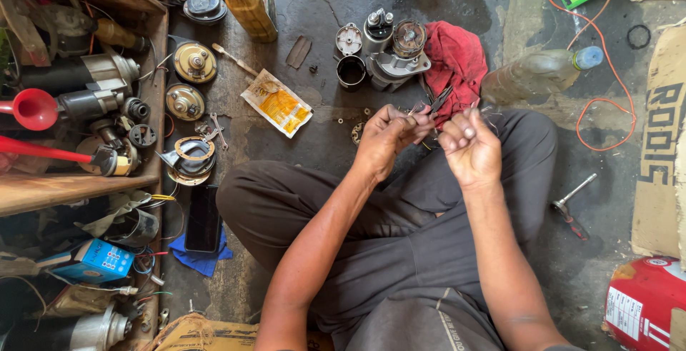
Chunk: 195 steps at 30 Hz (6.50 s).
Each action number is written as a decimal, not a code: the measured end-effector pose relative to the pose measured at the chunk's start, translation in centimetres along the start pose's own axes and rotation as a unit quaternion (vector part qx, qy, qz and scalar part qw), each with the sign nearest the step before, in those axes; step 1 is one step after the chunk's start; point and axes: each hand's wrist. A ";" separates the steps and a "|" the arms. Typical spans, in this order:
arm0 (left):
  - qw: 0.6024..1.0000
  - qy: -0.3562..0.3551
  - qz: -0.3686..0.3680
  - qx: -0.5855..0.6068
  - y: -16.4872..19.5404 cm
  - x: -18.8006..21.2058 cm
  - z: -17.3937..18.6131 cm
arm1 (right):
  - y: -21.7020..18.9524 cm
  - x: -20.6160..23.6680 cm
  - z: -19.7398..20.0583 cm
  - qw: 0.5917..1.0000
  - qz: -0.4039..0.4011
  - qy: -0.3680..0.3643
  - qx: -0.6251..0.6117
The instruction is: The person sits on the floor and uses pliers to strip the insulation from several wires attached to a small electrical component. They then twist the exposed wire ends together by hand.
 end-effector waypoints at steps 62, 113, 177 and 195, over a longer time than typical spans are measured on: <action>0.730 -0.078 -0.261 -0.627 5.2 2.1 -3.9 | -3.6 2.2 -6.7 0.517 0.345 -0.083 0.779; 0.703 -0.161 -0.340 -0.604 2.9 4.0 -6.1 | -0.7 4.9 -7.5 0.500 0.381 0.025 0.777; 0.686 -0.163 -0.395 -0.589 2.9 4.5 -6.3 | -2.4 7.0 -8.8 0.488 0.453 0.065 0.743; 0.734 -0.128 -0.365 -0.559 6.2 4.7 -7.4 | -2.2 5.7 -5.2 0.523 0.357 -0.047 0.772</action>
Point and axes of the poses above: each hand's wrist, its own x-axis away from the middle knuckle, its own z-axis out of the back of the hand, y = z × x, and after that the axes turned 13 degrees about x, right-handed
